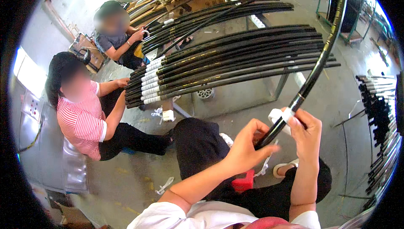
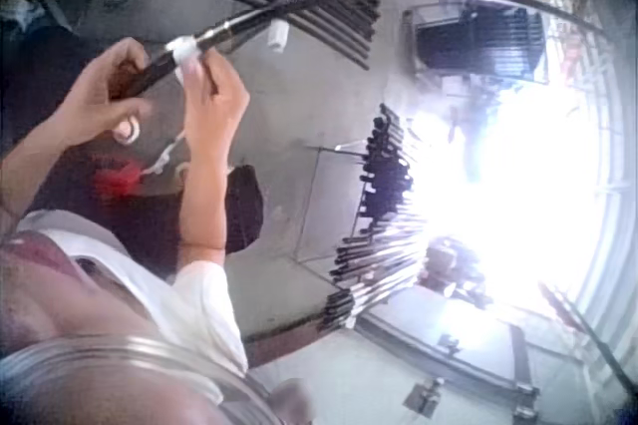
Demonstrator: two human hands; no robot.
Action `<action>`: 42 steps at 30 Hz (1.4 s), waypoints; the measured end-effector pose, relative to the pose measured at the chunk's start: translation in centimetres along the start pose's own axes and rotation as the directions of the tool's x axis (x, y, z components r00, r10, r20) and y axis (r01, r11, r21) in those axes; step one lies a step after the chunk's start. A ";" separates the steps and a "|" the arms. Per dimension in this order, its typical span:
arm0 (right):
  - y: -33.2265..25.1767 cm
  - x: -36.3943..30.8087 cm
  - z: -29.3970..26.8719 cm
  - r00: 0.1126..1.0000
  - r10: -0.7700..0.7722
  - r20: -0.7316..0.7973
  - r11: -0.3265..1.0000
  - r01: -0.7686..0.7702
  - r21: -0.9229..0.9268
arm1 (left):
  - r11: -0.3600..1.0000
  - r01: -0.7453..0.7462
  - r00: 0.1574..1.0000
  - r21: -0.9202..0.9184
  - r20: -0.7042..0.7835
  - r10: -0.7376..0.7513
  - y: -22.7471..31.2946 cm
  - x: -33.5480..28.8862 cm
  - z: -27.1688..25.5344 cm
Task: The person wraps white tape around a black pole multiple times and then places the pole onto a rack with others.
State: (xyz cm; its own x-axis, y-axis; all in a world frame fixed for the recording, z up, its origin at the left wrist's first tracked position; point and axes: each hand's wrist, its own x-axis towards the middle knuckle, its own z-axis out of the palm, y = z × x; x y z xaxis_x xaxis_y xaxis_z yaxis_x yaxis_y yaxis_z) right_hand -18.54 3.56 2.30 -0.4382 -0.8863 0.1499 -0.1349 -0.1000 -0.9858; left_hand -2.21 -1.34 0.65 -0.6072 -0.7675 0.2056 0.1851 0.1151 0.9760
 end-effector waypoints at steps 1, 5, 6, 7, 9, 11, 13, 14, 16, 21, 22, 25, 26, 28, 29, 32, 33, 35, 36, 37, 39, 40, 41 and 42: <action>-0.5 0.2 0.4 1.000 -0.010 -0.021 1.000 0.011 0.011 | 0.999 0.045 0.999 0.025 0.009 -0.045 0.4 0.0 -0.3; 0.1 0.8 0.0 0.992 -0.015 0.125 0.978 -0.012 0.210 | 0.739 0.495 0.848 -0.457 0.440 -0.295 1.3 0.6 -1.5; 0.2 1.0 -0.2 0.982 -0.039 0.185 0.975 -0.004 0.223 | 0.671 0.543 0.803 -0.505 0.545 -0.239 0.9 0.6 -1.6; 0.2 0.8 0.3 0.994 -0.023 0.104 0.976 0.000 0.216 | 0.725 0.506 0.836 -0.467 0.471 -0.279 0.8 0.4 -1.3; -0.5 0.8 0.5 0.996 -0.035 0.078 0.988 0.023 0.151 | 0.903 0.258 0.961 -0.343 0.191 -0.202 0.0 0.3 -0.6; -0.3 0.5 0.5 0.998 -0.063 -0.001 0.993 0.062 0.097 | 0.970 0.237 0.965 -0.043 -0.107 -0.241 0.1 0.4 -0.2; 0.2 0.8 0.4 0.988 -0.147 -0.035 0.989 0.146 -0.022 | 0.974 0.220 0.975 -0.046 -0.026 -0.221 0.0 0.4 -0.4; -0.2 0.8 0.0 0.997 -0.055 0.055 0.993 0.049 0.105 | 0.929 0.322 0.947 -0.182 0.072 -0.314 0.5 0.3 -0.8; -1.2 0.8 -1.3 0.960 0.092 0.265 0.931 -0.177 0.319 | 0.729 0.512 0.851 -0.455 0.385 -0.357 1.0 1.0 -1.4; -0.6 0.8 -0.5 0.992 -0.100 0.077 0.989 0.091 0.114 | 0.959 0.281 0.958 -0.046 0.065 -0.278 1.1 0.4 -0.1; 0.4 1.0 -0.1 0.987 -0.157 0.024 0.987 0.156 0.051 | 0.982 0.164 0.986 0.089 0.020 -0.166 0.7 0.5 0.0; -0.9 0.9 -0.6 0.994 -0.025 0.106 0.997 0.017 0.074 | 0.961 0.275 0.961 0.025 -0.013 -0.275 0.8 0.2 -0.2; -1.6 0.8 -1.0 0.983 0.066 0.173 0.991 -0.085 0.106 | 0.895 0.385 0.921 -0.227 0.156 -0.357 1.2 0.3 -0.5; -1.3 0.7 -1.6 0.960 0.061 0.275 0.959 -0.132 0.249 | 0.533 0.613 0.787 -0.584 0.512 -0.345 1.6 0.6 -0.9; -1.1 0.8 -1.3 0.968 0.012 0.251 0.967 -0.075 0.242 | 0.515 0.617 0.787 -0.596 0.469 -0.400 1.8 0.6 -0.5; -1.1 0.8 -0.7 0.986 -0.014 0.165 0.990 -0.010 0.142 | 0.956 0.251 0.968 -0.148 0.063 -0.245 0.9 0.2 0.6; -1.1 0.7 -0.4 0.992 0.012 0.129 0.995 -0.024 0.094 | 0.975 0.204 0.978 0.085 -0.057 -0.200 0.6 0.0 0.5; -0.8 0.7 -0.2 0.994 -0.044 0.098 0.998 0.040 0.041 | 0.970 0.226 0.973 -0.092 0.076 -0.219 0.3 0.0 -0.2; -1.0 0.7 -0.7 0.983 -0.007 0.181 0.989 -0.020 0.145 | 0.954 0.242 0.965 -0.178 0.143 -0.218 0.6 0.1 -0.6; -1.2 0.7 -1.5 0.964 0.021 0.265 0.966 -0.088 0.242 | 0.830 0.438 0.874 -0.346 0.380 -0.302 1.3 0.4 -1.2; -1.0 0.5 -1.4 0.954 0.011 0.300 0.935 -0.117 0.335 | 0.721 0.512 0.820 -0.468 0.517 -0.246 1.2 0.7 -1.1; -1.1 0.5 -1.3 0.962 0.025 0.271 0.954 -0.105 0.282 | 0.717 0.502 0.844 -0.484 0.454 -0.285 1.6 0.6 -0.5; -1.1 0.6 -1.2 0.970 0.035 0.239 0.969 -0.092 0.228 | 0.841 0.388 0.906 -0.376 0.322 -0.274 1.3 0.5 -0.3; -1.1 0.7 -1.1 0.978 0.044 0.206 0.982 -0.080 0.173 | 0.932 0.274 0.954 -0.238 0.189 -0.232 0.9 0.4 -0.1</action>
State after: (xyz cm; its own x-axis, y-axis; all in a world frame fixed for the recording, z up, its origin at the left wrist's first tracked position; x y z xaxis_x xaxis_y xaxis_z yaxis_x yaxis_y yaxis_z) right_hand -19.65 3.54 3.55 -0.2509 -0.9640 0.0878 0.0561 -0.1050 -0.9929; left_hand -2.21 -1.53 1.63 -0.7685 -0.6396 -0.0169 0.1901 -0.2536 0.9484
